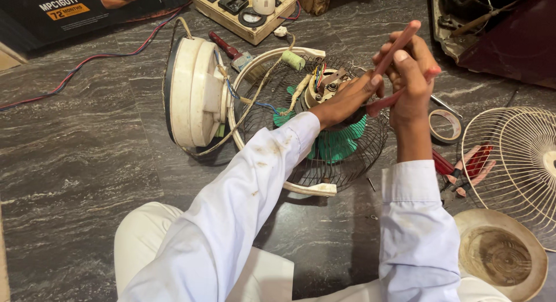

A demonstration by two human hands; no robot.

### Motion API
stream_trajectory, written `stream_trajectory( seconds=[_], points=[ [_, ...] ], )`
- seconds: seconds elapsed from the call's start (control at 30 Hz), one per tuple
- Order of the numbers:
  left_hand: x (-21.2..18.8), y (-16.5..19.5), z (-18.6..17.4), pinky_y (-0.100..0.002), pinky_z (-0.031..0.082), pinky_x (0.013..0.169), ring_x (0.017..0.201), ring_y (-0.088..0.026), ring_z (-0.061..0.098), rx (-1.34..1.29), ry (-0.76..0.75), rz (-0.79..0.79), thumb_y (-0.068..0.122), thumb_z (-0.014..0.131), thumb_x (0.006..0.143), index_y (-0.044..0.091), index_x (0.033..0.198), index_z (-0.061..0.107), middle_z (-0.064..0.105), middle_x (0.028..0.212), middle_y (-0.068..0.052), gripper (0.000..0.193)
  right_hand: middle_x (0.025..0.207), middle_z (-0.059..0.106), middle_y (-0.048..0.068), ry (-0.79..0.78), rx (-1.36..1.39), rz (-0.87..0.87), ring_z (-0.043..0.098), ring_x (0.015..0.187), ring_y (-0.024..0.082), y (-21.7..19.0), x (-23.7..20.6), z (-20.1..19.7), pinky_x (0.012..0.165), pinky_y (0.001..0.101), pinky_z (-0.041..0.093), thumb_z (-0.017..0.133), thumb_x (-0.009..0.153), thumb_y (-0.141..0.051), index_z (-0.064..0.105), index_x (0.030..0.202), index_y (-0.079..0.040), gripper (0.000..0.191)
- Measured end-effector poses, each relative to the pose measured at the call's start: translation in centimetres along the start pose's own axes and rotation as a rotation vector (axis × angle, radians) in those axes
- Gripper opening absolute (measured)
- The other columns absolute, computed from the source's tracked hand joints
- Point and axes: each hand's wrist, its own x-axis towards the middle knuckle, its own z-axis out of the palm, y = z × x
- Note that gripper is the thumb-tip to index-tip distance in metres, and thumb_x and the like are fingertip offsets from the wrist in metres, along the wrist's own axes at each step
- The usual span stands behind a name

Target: The person disassembles a table fan by removing the rear cover and unscrewing the motor housing. They then remove the fan blades and use pliers to adjust components inside the motor assembly before reassembling the fan.

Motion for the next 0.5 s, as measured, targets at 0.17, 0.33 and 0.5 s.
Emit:
stream_trajectory(
  seconds=[0.17, 0.33, 0.5],
  points=[
    [0.2, -0.7, -0.1, -0.041, 0.041, 0.105, 0.112, -0.025, 0.066, -0.169, -0.051, 0.000, 0.085, 0.029, 0.091, 0.008, 0.118, 0.059, 0.070, 0.105, -0.013, 0.087, 0.108, 0.063, 0.017, -0.096, 0.070, 0.010, 0.064, 0.103, 0.028, 0.2, 0.5, -1.4, 0.098, 0.0411, 0.057, 0.051, 0.085, -0.021, 0.058, 0.125, 0.008, 0.049],
    [0.1, -1.6, 0.1, -0.038, 0.047, 0.104, 0.112, -0.021, 0.062, -0.304, -0.138, 0.081, 0.079, 0.047, 0.095, 0.003, 0.119, 0.066, 0.068, 0.111, -0.010, 0.082, 0.110, 0.064, 0.018, -0.497, 0.326, 0.118, 0.063, 0.102, 0.029, 0.2, 2.1, -4.5, 0.099, 0.0390, 0.053, 0.061, 0.081, -0.022, 0.061, 0.125, 0.010, 0.054],
    [-0.1, -2.2, 0.6, -0.035, 0.050, 0.097, 0.109, -0.019, 0.065, -0.245, -0.100, 0.073, 0.067, 0.060, 0.091, 0.004, 0.121, 0.065, 0.071, 0.109, -0.006, 0.070, 0.118, 0.066, 0.021, -0.525, 0.420, 0.182, 0.063, 0.111, 0.032, 0.5, 1.5, -4.9, 0.105, 0.0435, 0.049, 0.069, 0.082, -0.028, 0.062, 0.129, 0.007, 0.059]
  ],
)
